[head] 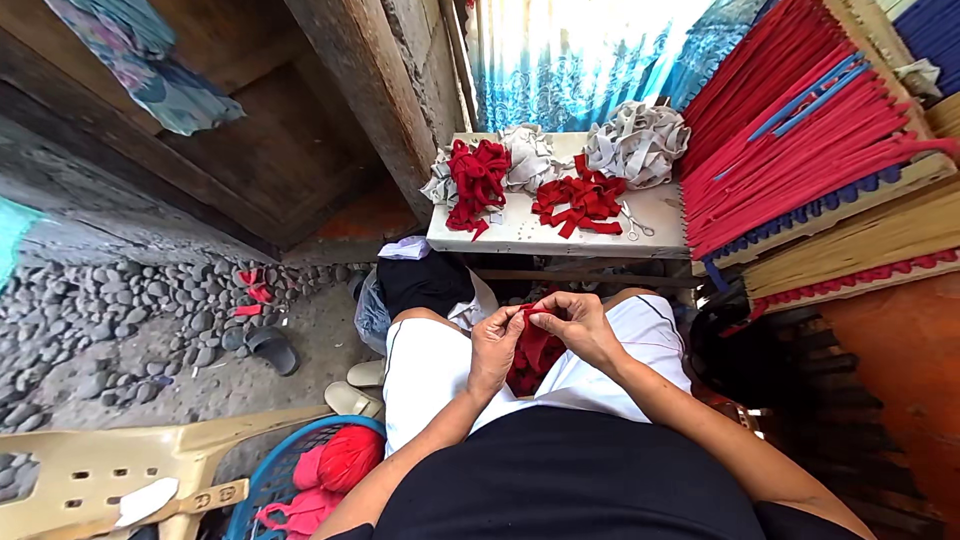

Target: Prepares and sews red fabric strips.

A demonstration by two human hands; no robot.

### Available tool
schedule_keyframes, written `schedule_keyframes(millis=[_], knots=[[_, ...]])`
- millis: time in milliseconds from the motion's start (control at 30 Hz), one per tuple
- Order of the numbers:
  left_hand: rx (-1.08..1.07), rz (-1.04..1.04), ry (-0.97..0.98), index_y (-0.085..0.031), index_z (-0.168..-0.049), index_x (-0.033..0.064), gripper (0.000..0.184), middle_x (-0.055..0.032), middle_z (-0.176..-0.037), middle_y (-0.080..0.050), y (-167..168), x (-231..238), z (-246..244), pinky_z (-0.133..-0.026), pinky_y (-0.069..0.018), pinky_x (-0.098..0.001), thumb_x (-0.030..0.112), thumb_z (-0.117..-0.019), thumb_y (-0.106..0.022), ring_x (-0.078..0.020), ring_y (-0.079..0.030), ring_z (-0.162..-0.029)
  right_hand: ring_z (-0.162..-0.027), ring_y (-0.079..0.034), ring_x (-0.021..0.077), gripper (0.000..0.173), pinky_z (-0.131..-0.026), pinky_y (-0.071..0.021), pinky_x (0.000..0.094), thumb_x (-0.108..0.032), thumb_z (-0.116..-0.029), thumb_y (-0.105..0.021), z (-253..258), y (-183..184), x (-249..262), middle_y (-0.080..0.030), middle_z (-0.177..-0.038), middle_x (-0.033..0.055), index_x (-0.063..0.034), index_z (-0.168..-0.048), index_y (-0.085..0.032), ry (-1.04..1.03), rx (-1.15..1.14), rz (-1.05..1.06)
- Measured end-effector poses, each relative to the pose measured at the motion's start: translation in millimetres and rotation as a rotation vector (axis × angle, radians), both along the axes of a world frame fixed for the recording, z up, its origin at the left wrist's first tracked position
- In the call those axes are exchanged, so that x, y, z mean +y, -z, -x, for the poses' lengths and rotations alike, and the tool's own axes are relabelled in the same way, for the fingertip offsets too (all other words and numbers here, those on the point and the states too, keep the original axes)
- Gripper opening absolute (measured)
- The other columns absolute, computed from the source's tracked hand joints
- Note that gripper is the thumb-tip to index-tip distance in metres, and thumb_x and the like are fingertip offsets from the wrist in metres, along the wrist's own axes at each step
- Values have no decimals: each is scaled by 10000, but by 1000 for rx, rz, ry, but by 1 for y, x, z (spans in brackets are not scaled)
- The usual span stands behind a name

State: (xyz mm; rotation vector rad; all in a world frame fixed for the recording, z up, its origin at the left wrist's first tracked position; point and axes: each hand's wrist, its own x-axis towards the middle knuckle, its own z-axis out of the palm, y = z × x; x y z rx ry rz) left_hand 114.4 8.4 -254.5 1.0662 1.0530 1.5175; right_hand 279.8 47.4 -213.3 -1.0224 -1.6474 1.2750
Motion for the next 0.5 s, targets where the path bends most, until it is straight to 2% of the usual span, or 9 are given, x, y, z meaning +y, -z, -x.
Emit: schedule_keyframes(millis=[167,500], knots=[[20,-17,-3,-736,-1051,-33,155,-81,-925,-745,3,-1,-1,-801,-610,-314,-2,-999,-593,-124,-712,-837,-613,-620,83,64,-596,-541,247,-58,-899,-768,1,-2,-1,-679,-728,42,-18,-913,-720,34,-24,0],[17,-35,-25,-738,-1080,-52,188,-112,-982,-755,7,-3,-5,-855,-611,-343,-6,-1008,-571,-150,-726,-897,-606,-605,78,62,-584,-524,239,-49,-890,-774,2,-1,-1,-665,-719,35,-21,-892,-719,79,-41,-27]])
